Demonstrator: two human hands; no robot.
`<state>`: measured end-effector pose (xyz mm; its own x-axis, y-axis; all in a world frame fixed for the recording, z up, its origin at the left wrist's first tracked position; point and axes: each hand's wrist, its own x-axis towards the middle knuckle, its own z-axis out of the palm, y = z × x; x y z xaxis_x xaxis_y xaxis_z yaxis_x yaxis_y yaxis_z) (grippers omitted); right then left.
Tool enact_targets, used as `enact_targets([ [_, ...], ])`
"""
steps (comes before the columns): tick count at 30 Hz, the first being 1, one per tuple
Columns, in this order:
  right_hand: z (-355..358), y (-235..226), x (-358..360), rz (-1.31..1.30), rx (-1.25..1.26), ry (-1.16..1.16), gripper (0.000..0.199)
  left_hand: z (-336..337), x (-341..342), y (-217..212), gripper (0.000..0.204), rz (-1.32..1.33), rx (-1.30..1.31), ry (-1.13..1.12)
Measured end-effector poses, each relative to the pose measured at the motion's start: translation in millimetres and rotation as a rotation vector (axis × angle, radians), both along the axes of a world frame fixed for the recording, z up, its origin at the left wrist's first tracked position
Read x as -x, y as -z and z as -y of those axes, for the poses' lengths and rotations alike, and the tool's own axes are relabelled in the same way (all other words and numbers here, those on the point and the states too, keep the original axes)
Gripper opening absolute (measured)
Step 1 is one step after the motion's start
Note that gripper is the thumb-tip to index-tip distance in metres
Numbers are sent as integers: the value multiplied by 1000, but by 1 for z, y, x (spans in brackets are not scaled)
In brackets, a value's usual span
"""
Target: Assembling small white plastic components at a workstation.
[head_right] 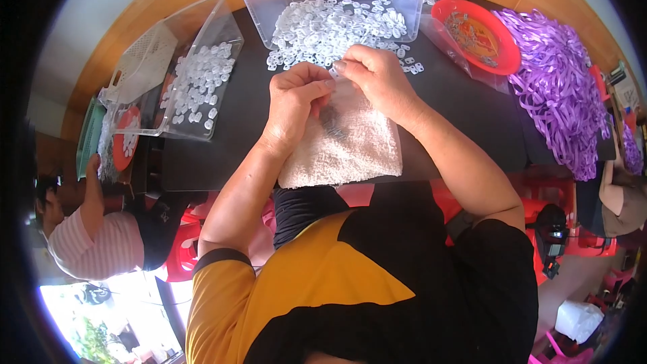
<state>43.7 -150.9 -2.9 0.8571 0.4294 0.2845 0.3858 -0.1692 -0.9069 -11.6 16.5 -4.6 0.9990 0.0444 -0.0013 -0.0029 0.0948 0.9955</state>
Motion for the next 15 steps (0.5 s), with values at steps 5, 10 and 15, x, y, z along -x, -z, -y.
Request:
enact_targets([
  [5,1,0,0,-131,-5,8,20,-2,1,-4,4,-33,31,-93],
  [10,2,-4,3,-62,-34,14,23,-1,0,-6,3,-25,41,-123],
  [15,14,-10,12,51,-48,33,23,-6,-2,-2,2,-22,28,-145],
])
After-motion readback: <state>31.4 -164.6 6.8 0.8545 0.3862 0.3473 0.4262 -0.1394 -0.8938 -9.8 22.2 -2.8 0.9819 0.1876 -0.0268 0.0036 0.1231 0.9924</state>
